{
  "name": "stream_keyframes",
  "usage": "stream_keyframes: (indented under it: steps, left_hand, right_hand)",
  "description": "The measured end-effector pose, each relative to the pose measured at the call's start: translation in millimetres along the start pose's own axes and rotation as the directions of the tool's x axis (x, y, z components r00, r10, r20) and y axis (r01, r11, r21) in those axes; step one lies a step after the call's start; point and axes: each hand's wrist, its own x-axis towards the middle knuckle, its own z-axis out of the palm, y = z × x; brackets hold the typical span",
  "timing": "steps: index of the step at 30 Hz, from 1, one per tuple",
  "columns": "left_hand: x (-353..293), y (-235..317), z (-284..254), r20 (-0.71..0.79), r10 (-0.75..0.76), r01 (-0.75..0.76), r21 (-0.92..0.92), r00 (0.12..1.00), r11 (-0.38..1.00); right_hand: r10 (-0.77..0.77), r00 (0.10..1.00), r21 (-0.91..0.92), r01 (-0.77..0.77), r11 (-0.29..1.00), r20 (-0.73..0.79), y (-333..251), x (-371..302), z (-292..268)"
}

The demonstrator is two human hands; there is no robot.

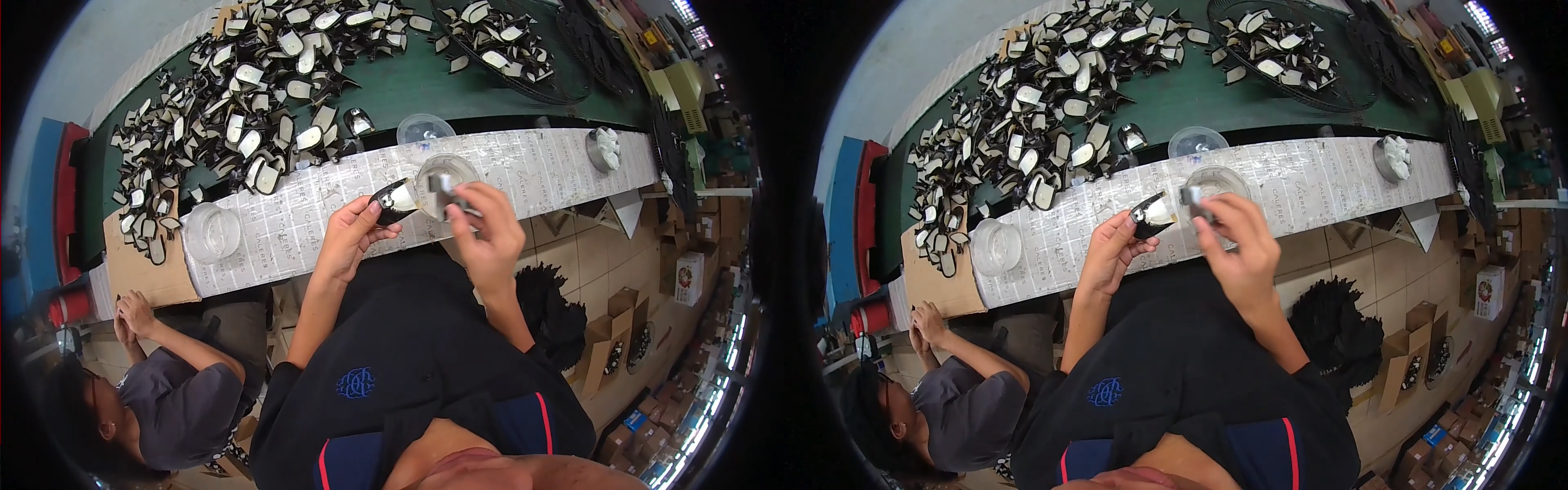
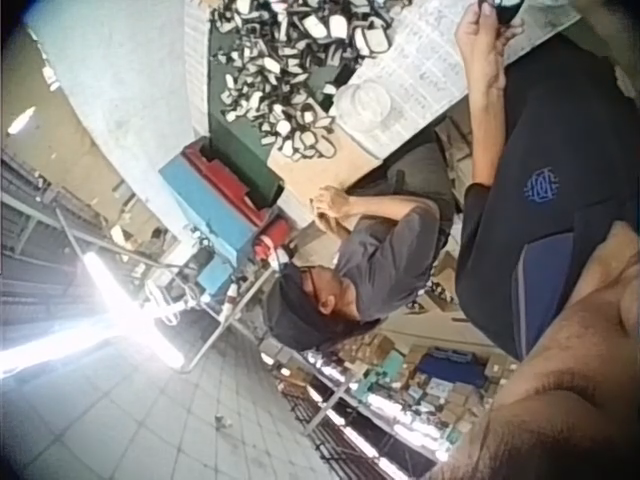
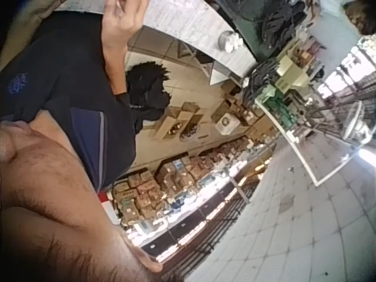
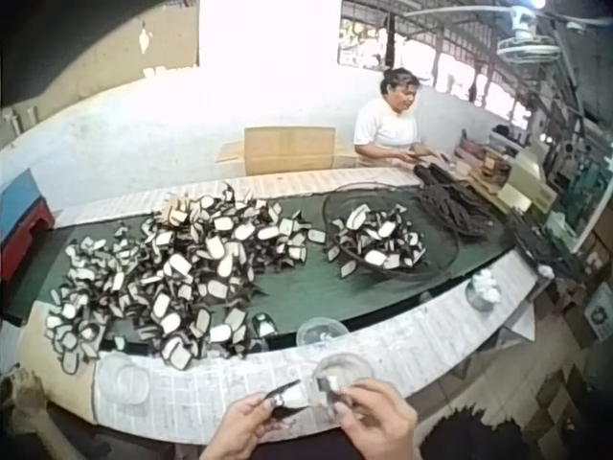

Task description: Applying adhesive and assembling small components of shoes at a manufacturing workbench.

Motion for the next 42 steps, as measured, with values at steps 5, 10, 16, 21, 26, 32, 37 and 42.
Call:
stream_keyframes:
  steps: [5,10,16,21,26,32,37,42]
  left_hand:
    - [-2,2,-1,0.021,-0.016,0.017,-0.041,1.0,0.999]
    - [-5,3,1,0.023,-0.019,0.021,-0.082,1.0,0.996]
    - [-14,8,9,0.049,-0.024,0.028,-0.083,0.998,0.996]
    - [-43,24,37,0.142,-0.039,0.06,-0.15,0.989,0.987]
    - [-55,30,48,0.207,-0.069,0.107,-0.179,0.976,0.978]
    - [-58,33,51,0.186,-0.093,0.127,-0.181,0.978,0.975]
    - [-55,33,53,0.173,-0.09,0.119,-0.162,0.981,0.98]
    - [-49,31,52,0.135,-0.099,0.121,-0.164,0.986,0.979]
  right_hand:
    - [0.088,0.979,0.108,-0.069,0.992,-0.185,2,6,-14]
    - [0.151,0.965,0.189,-0.111,0.976,-0.213,8,-2,-17]
    - [0.286,0.939,0.301,-0.221,0.928,-0.193,14,-10,-20]
    - [0.333,0.921,0.34,-0.253,0.906,-0.201,10,-18,-26]
    - [0.354,0.919,0.329,-0.286,0.9,-0.171,15,-21,-25]
    - [0.354,0.918,0.333,-0.282,0.9,-0.181,18,-22,-24]
    - [0.382,0.915,0.346,-0.32,0.882,-0.128,20,-21,-24]
    - [0.383,0.917,0.329,-0.329,0.885,-0.111,18,-21,-24]
